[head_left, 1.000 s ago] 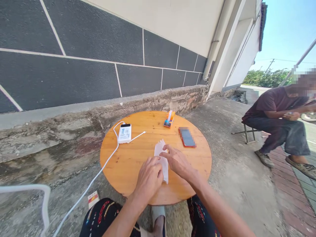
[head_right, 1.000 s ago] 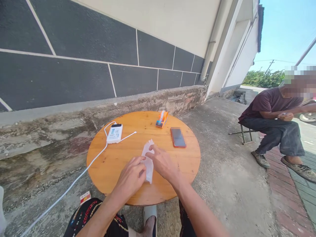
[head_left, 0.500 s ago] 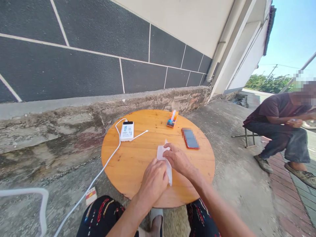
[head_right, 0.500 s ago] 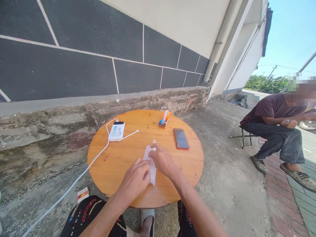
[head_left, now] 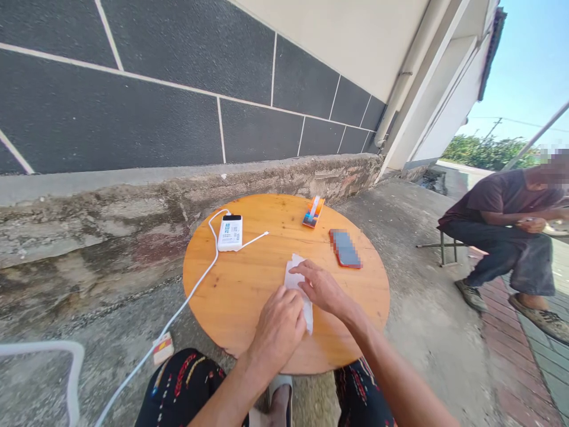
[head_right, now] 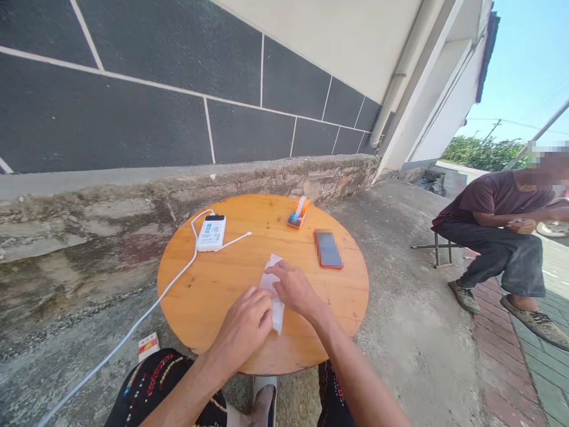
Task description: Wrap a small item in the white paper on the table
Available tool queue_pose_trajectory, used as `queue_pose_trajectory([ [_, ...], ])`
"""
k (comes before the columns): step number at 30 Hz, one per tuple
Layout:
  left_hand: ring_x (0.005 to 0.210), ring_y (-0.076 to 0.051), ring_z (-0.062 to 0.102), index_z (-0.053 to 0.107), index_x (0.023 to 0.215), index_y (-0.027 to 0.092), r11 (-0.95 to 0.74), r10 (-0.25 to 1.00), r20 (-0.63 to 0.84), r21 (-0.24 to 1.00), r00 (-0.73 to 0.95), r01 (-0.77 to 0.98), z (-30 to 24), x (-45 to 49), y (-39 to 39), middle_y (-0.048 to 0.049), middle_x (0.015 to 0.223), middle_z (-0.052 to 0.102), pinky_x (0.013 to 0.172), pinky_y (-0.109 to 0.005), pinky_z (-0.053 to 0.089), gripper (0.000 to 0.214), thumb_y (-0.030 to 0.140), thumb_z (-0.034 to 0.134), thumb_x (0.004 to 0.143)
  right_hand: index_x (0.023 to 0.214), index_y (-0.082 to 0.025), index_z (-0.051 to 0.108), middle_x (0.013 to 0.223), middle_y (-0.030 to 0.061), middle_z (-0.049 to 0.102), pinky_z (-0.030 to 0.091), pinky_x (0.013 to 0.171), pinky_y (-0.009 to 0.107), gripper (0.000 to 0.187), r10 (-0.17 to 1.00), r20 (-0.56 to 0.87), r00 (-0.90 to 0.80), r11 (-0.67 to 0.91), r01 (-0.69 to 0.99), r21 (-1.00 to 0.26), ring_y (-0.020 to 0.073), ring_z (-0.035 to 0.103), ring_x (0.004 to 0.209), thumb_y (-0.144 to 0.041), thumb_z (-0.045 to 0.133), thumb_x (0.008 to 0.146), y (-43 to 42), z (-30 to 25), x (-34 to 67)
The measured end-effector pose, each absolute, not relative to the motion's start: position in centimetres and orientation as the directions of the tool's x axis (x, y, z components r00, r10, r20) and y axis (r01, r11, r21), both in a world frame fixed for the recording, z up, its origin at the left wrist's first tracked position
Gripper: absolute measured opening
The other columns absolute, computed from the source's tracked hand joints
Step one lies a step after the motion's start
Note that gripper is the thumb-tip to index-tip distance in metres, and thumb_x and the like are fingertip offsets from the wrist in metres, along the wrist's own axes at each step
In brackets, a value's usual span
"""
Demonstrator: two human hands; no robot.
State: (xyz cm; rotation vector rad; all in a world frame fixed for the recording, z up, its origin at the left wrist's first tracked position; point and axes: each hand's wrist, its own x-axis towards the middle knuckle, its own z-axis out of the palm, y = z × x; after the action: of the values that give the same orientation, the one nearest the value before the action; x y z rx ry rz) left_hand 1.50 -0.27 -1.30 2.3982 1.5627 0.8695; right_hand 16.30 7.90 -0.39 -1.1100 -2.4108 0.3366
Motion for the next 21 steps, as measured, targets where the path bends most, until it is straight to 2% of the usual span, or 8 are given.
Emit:
queue_pose_trajectory([
  [2, 0.092, -0.021, 0.053, 0.053, 0.074, 0.019, -0.447, 0.878, 0.383, 0.442, 0.287, 0.777, -1.3, 1.5, -0.3, -0.0043, 0.093, 0.063, 0.08, -0.035, 0.045, 0.019, 0.004, 0.044, 0.08, 0.111, -0.02, 0.062, 0.105, 0.0065, 0.063, 0.049, 0.075, 0.03, 0.04, 0.775, 0.365, -0.516, 0.632, 0.629, -0.453, 0.0158, 0.062, 0.084, -0.002, 0.046, 0.08, 7.1, -0.4, 17.0],
  [6, 0.093, -0.021, 0.052, 0.053, 0.074, 0.019, -0.456, 0.879, 0.378, 0.481, 0.292, 0.749, -1.1, 1.5, -0.4, -0.0045, 0.094, 0.064, 0.081, -0.035, 0.045, 0.017, 0.006, 0.044, 0.082, 0.107, -0.02, 0.064, 0.102, 0.0061, 0.068, 0.049, 0.086, 0.035, 0.034, 0.769, 0.419, -0.483, 0.639, 0.574, -0.512, 0.0188, 0.062, 0.098, -0.007, 0.041, 0.085, 5.1, -0.8, 18.0],
  [10, 0.094, -0.022, 0.052, 0.052, 0.073, 0.019, -0.428, 0.895, 0.354, 0.504, 0.272, 0.75, -1.0, 1.5, -0.5, -0.0052, 0.093, 0.063, 0.082, -0.036, 0.044, 0.018, 0.007, 0.043, 0.083, 0.111, -0.021, 0.063, 0.104, 0.0062, 0.07, 0.049, 0.087, 0.036, 0.031, 0.766, 0.409, -0.496, 0.643, 0.574, -0.507, 0.0191, 0.063, 0.098, -0.014, 0.041, 0.09, 3.1, -1.4, 18.4],
  [13, 0.092, -0.021, 0.052, 0.051, 0.072, 0.02, -0.428, 0.897, 0.345, 0.516, 0.277, 0.742, -0.9, 1.5, -0.6, -0.0046, 0.091, 0.063, 0.081, -0.034, 0.044, 0.019, 0.007, 0.043, 0.083, 0.122, -0.02, 0.056, 0.115, 0.0088, 0.066, 0.047, 0.093, 0.039, 0.033, 0.758, 0.453, -0.469, 0.651, 0.58, -0.489, 0.0207, 0.059, 0.108, -0.019, 0.043, 0.092, 1.3, -1.4, 18.6],
  [17, 0.091, -0.02, 0.051, 0.05, 0.07, 0.02, -0.427, 0.898, 0.343, 0.53, 0.275, 0.733, -0.7, 1.5, -0.6, -0.0038, 0.089, 0.063, 0.08, -0.032, 0.043, 0.02, 0.006, 0.042, 0.082, 0.135, -0.017, 0.042, 0.13, 0.013, 0.056, 0.041, 0.101, 0.045, 0.05, 0.731, 0.439, -0.523, 0.682, 0.569, -0.458, 0.0245, 0.051, 0.12, -0.027, 0.055, 0.087, -0.7, -1.1, 18.7],
  [21, 0.087, -0.02, 0.052, 0.05, 0.068, 0.021, -0.418, 0.903, 0.335, 0.542, 0.269, 0.729, -0.5, 1.5, -0.6, -0.003, 0.084, 0.062, 0.077, -0.031, 0.042, 0.02, 0.007, 0.042, 0.081, 0.134, -0.017, 0.043, 0.129, 0.014, 0.056, 0.043, 0.098, 0.048, 0.059, 0.738, 0.408, -0.538, 0.674, 0.615, -0.409, 0.0278, 0.051, 0.117, -0.019, 0.062, 0.078, -1.0, -1.6, 17.8],
])
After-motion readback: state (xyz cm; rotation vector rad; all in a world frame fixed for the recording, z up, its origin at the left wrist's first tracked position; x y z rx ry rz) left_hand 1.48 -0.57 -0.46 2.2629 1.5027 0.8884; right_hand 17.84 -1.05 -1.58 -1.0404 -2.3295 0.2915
